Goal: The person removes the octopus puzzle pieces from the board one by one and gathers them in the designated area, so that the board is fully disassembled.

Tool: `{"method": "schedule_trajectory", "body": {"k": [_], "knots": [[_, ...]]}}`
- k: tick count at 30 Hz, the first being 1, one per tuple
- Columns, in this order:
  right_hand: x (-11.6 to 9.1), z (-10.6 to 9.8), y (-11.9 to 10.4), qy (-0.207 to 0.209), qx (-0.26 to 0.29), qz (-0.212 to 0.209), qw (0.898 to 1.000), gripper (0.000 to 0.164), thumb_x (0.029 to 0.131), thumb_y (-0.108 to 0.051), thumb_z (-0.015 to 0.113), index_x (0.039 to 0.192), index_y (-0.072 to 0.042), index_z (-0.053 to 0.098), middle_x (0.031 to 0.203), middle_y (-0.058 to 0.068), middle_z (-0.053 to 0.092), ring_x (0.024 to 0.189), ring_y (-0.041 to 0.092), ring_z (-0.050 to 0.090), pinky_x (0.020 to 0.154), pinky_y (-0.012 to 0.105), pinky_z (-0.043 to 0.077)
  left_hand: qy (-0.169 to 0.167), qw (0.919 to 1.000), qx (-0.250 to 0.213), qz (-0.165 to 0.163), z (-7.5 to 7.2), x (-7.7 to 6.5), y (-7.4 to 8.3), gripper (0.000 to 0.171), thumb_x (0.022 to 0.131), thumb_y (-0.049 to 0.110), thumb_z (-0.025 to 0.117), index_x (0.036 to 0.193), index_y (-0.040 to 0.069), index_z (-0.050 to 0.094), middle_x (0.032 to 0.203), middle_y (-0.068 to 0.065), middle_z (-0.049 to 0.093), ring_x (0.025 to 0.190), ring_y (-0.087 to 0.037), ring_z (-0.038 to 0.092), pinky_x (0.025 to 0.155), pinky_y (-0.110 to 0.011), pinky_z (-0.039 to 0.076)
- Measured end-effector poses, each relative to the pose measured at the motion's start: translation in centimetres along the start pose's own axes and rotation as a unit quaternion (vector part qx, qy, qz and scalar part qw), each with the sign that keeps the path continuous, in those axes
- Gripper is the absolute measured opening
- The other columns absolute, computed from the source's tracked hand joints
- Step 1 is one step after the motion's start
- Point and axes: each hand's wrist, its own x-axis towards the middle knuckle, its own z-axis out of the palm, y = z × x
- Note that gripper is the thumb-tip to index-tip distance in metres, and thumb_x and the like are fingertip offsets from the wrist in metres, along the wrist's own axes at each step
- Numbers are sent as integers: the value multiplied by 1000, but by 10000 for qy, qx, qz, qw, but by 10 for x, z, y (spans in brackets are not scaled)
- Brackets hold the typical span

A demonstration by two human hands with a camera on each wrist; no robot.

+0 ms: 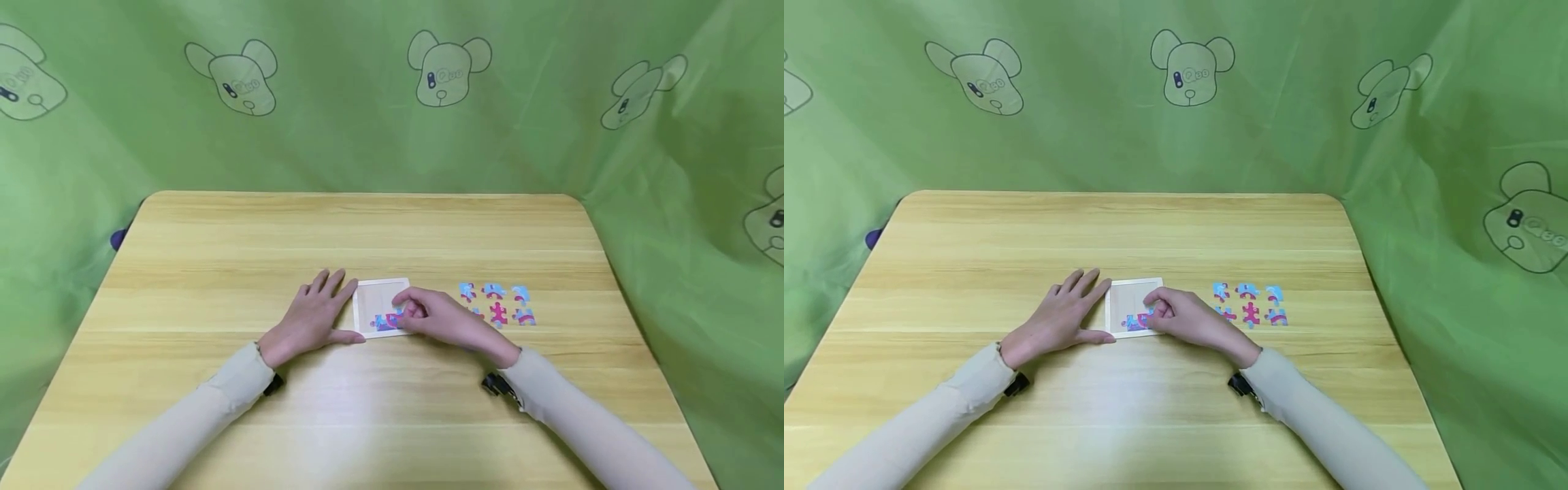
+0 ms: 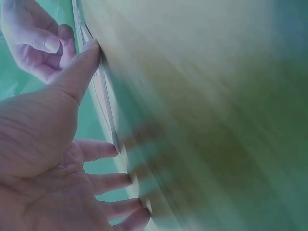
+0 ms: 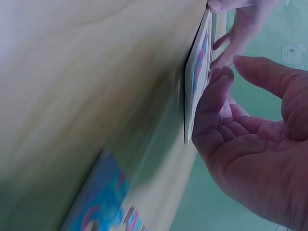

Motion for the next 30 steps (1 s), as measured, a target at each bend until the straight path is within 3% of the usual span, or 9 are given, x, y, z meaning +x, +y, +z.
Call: {"method": "schedule_trajectory", "body": {"k": [9,25,30], "knots": [[13,6,-4,-393,-282,-44,9988,30,101,-13,78,128,-2,72,93,0,66,84,15,59,80,32,50,-24,9999,-108,-16,-1,0,0,111,90,71,79,168,3,39,171,-29,33,154,-56,31,111,-69,42],[16,14,3,-210,-395,-301,9985,21,99,-11,78,114,-7,63,85,-1,59,75,13,54,72,30,47,22,10000,-14,-16,0,0,-1,111,90,72,78,168,3,39,170,-29,34,154,-55,32,111,-68,42],[16,14,2,-211,-380,-131,9990,21,100,-11,78,115,-6,63,86,0,59,76,15,54,73,32,46,5,10000,-28,-28,-1,0,0,111,90,71,78,169,3,39,170,-29,33,154,-55,32,111,-68,42]]}}
